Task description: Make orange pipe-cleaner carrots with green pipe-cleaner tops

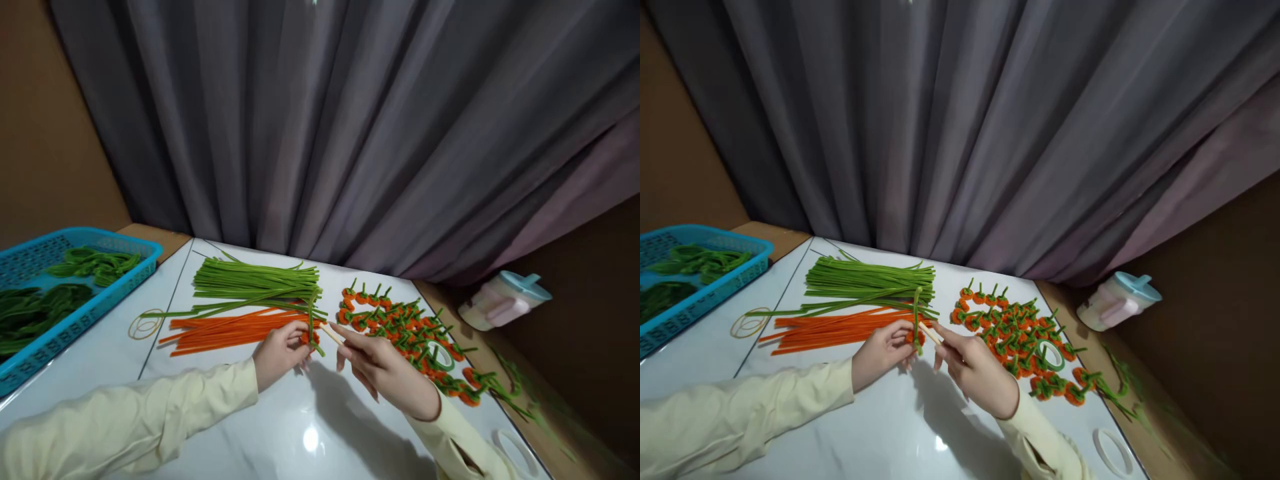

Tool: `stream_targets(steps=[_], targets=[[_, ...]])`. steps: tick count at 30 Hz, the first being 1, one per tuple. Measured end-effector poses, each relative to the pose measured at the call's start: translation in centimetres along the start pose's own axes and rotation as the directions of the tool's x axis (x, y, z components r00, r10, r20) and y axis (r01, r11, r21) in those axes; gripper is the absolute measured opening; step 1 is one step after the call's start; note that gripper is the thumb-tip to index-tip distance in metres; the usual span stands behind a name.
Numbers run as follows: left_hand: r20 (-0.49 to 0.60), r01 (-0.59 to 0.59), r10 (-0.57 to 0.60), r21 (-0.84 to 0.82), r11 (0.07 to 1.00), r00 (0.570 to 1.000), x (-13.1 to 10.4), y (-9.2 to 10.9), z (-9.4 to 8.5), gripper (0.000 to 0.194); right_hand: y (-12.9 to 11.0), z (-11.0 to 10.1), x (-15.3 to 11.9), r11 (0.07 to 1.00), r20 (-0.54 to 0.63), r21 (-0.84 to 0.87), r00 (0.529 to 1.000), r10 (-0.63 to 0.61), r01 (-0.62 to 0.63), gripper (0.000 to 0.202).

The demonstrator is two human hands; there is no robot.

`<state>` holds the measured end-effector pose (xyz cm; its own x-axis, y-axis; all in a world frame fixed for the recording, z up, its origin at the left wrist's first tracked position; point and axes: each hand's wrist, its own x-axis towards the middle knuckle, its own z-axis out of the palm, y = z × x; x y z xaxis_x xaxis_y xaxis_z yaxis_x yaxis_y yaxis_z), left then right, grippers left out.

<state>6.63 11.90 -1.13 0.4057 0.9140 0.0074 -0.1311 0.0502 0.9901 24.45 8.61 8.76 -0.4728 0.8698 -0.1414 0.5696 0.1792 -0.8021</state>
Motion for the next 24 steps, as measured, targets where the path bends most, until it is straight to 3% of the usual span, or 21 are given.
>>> stream_targets(steps=[3, 6, 10, 13, 15, 18, 24], targets=[[0.004, 0.002, -0.002, -0.010, 1.000, 1.000, 0.0, 0.0, -0.3, 0.030, 1.2, 0.0, 0.5, 0.982, -0.039, -0.183, 0.998, -0.058, 0.050, 0.042], [0.058, 0.090, -0.087, -0.058, 0.994, 0.995, -0.1, 0.6, -0.4, 0.032, 1.7, -0.4, 0.3, 0.839, -0.110, -0.541, 0.984, -0.142, 0.061, 0.037], [0.167, 0.182, -0.171, -0.058, 0.982, 0.971, -0.3, 1.2, -0.7, 0.029, 1.3, -0.4, -0.2, 0.543, 0.022, -0.832, 0.985, -0.173, 0.114, 0.021], [0.220, 0.191, -0.187, 0.003, 0.982, 0.957, -0.4, 1.1, -0.9, 0.020, 0.8, 0.4, -0.4, 0.432, 0.127, -0.874, 0.964, -0.234, 0.220, 0.024], [0.238, 0.198, -0.203, 0.042, 0.979, 0.950, -0.4, 0.9, -1.0, 0.019, 0.6, 0.9, -0.4, 0.395, 0.177, -0.881, 0.955, -0.236, 0.261, 0.038], [0.237, 0.196, -0.201, 0.043, 0.980, 0.951, -0.4, 0.8, -1.1, 0.019, 0.5, 1.3, -0.2, 0.388, 0.217, -0.889, 0.970, -0.105, 0.241, 0.048], [0.268, 0.266, -0.214, -0.177, 0.948, 0.939, 0.1, 1.4, -1.4, 0.024, 0.8, 1.0, 0.3, 0.466, 0.193, -0.872, 0.980, 0.043, 0.152, 0.026]])
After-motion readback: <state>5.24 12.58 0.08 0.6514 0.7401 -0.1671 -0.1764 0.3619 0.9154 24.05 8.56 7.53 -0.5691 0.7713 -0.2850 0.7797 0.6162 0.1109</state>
